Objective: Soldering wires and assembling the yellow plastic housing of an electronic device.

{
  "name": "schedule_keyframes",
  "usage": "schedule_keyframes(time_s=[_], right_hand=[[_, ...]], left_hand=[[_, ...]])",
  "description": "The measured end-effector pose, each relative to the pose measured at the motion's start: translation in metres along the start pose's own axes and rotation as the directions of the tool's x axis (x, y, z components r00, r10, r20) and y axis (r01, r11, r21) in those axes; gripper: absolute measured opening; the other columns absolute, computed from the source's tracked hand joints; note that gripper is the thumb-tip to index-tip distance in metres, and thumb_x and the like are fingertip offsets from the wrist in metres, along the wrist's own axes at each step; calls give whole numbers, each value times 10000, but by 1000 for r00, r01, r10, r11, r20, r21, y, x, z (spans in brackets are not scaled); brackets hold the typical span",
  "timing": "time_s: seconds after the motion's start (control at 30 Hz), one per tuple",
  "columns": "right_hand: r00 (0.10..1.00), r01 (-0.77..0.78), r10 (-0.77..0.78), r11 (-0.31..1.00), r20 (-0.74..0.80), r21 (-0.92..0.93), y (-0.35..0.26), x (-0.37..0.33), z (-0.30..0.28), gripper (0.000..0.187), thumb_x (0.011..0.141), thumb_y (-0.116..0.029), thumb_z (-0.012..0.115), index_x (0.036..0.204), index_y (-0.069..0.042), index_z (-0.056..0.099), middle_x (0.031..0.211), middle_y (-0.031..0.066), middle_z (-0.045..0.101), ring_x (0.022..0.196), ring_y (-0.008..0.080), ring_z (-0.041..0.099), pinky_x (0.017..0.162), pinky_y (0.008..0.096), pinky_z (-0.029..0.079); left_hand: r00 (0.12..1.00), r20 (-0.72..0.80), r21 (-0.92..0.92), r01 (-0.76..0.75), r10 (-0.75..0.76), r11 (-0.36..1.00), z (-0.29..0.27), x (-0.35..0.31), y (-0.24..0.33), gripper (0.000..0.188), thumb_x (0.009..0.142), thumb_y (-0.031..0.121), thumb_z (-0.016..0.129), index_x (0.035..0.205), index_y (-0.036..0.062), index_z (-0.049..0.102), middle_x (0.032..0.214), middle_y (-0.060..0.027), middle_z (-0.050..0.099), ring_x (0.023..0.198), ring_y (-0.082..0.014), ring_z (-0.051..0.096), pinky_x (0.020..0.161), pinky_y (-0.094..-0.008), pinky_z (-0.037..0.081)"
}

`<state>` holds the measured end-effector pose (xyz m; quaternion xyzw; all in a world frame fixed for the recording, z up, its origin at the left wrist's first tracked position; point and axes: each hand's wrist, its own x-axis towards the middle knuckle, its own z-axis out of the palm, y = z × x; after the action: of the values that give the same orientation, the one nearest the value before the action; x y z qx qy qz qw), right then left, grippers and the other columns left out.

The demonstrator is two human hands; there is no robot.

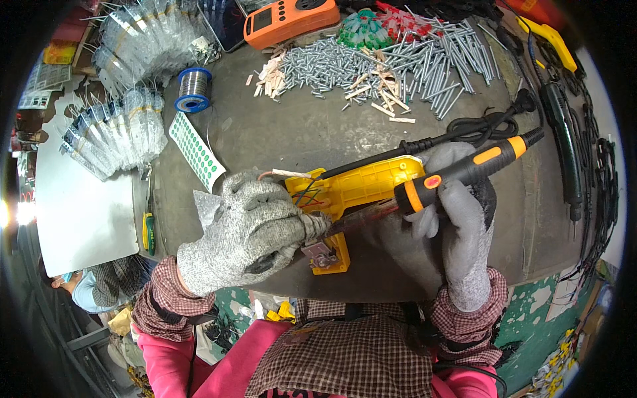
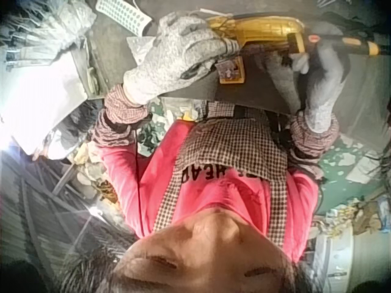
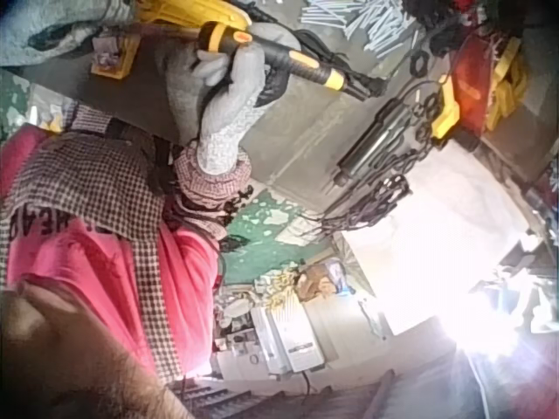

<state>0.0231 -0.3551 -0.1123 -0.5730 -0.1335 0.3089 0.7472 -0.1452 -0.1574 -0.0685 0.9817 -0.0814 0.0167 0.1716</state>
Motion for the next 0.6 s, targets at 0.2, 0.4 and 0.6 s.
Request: schedule_keyframes(time_s=[0.2, 0.4, 0.6], right_hand=[[995, 58, -57, 998, 82, -3, 1, 3, -17, 259, 998, -262, 454, 1027, -5, 474, 858, 22, 498, 581, 38, 424, 517, 175, 333], [883, 413, -408, 910, -232, -29, -29, 0, -54, 366, 1047, -199, 452, 1336, 25, 459, 1142, 107, 515, 846, 99, 527, 796, 225, 469], [838, 529, -452, 534, 306, -660, -89, 49, -26, 328, 961, -90, 518, 1263, 2, 606, 1172, 83, 641, 1071, 159, 606, 956, 294, 459]], left_hand=[[997, -61, 17, -49, 50, 999, 5, 0, -5, 437, 684, 206, 759, 1118, 167, 730, 858, 0, 666, 886, -249, 619, 925, -478, 438], [988, -113, 109, -97, 109, 989, 1, 2, -2, 381, 708, 251, 782, 1081, 184, 738, 870, 19, 667, 936, -222, 604, 923, -460, 437], [998, -2, 129, -62, 63, 990, -3, -4, -3, 339, 746, 273, 754, 1077, 199, 734, 923, 33, 681, 1011, -224, 601, 921, -462, 417]])
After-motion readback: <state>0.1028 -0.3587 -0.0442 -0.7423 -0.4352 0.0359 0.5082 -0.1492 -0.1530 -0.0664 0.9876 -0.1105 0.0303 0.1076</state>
